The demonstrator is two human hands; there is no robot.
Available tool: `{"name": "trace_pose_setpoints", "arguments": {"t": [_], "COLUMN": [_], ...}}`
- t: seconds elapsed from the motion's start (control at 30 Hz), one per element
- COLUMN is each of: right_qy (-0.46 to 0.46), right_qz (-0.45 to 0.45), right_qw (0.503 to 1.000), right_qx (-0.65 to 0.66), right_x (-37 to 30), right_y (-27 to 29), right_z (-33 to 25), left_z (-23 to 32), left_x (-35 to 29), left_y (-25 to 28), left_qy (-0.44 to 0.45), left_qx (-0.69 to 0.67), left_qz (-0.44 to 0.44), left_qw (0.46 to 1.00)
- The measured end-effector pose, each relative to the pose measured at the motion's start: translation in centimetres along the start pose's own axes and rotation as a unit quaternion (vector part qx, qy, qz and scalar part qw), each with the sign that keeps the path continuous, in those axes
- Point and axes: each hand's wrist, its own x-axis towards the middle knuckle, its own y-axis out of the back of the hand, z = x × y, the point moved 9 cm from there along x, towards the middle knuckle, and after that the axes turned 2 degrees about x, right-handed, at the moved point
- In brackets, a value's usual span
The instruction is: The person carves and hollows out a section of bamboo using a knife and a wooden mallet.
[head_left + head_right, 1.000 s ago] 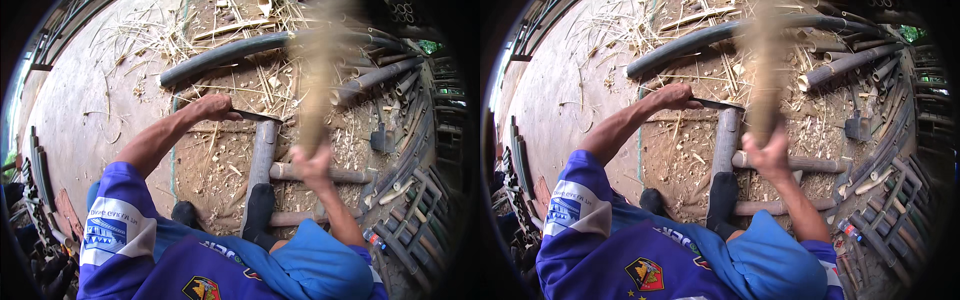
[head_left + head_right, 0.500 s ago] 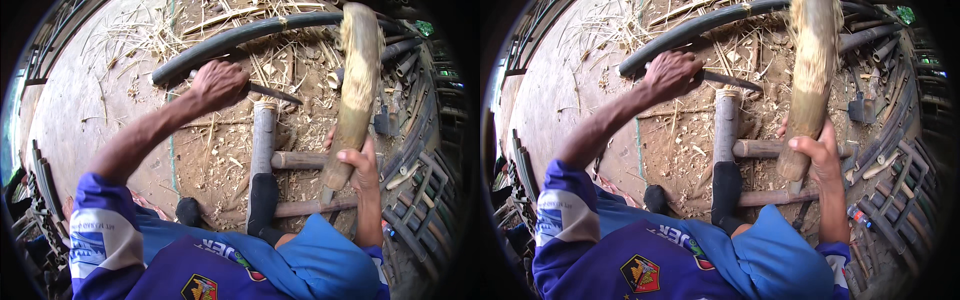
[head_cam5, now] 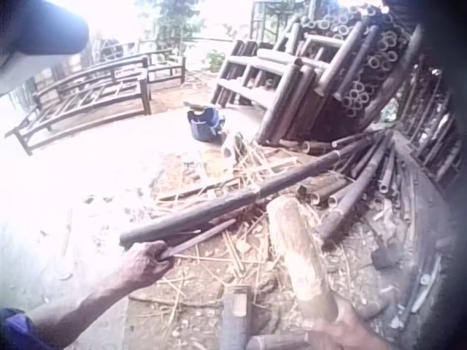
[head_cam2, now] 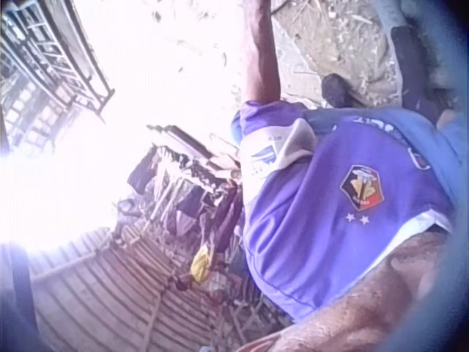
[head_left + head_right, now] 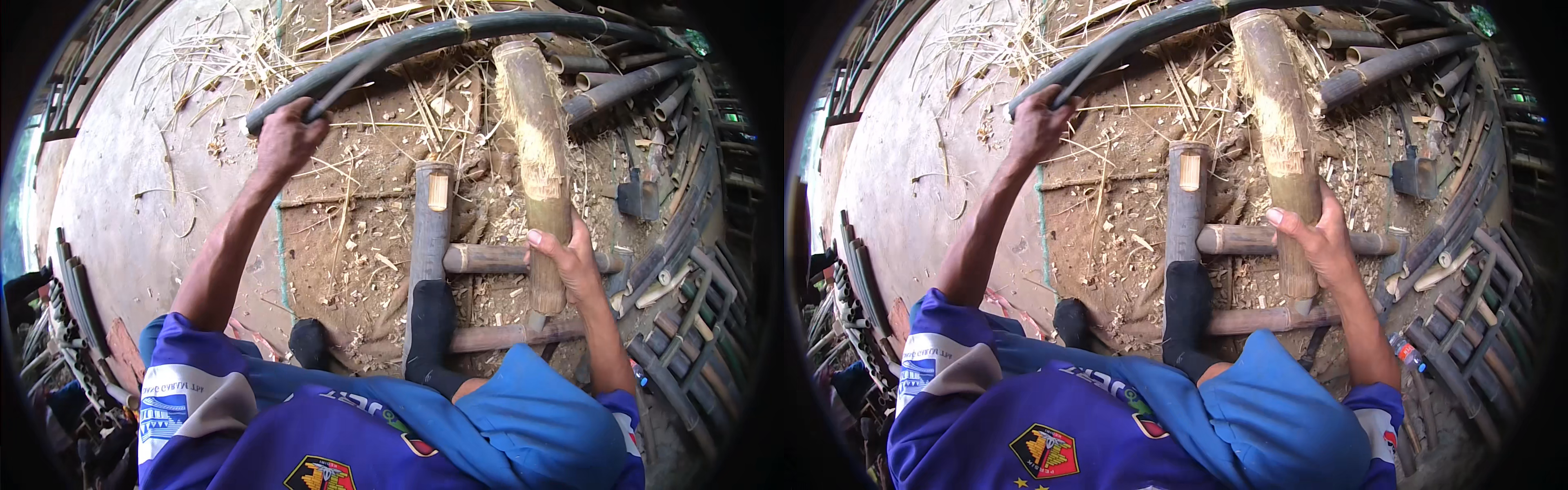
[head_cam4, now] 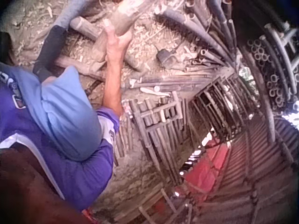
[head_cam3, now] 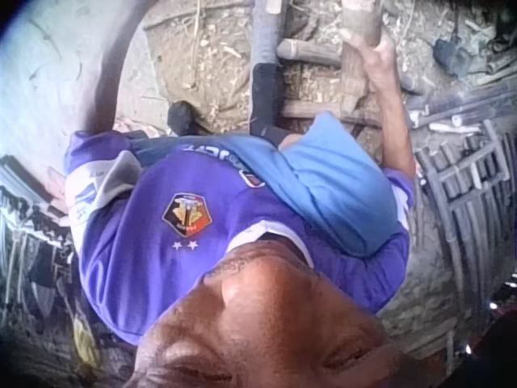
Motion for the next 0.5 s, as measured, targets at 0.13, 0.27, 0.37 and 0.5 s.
{"name": "trace_pose_setpoints", "arguments": {"t": [0.13,0.27,0.37,0.5], "right_qy": [-0.017,-0.001,0.007,0.089], "right_qz": [-0.024,-0.042,-0.052,-0.045], "right_qw": [0.999,0.995,0.988,0.960], "right_qx": [-0.019,-0.092,-0.148,-0.260], "right_x": [1.1,1.9,2.0,2.3], "right_y": [-0.7,-1.3,-1.3,-0.9], "right_z": [-0.2,-0.7,-1.0,-1.1], "left_z": [3.8,3.0,2.2,2.2], "left_x": [-5.1,-9.8,-10.8,-10.7], "left_y": [-5.4,-8.9,-9.4,-9.6], "left_qy": [-0.109,-0.127,-0.116,-0.104], "left_qx": [0.136,0.177,0.173,0.177], "left_qz": [-0.158,-0.252,-0.266,-0.294], "left_qw": [0.972,0.943,0.941,0.933]}}
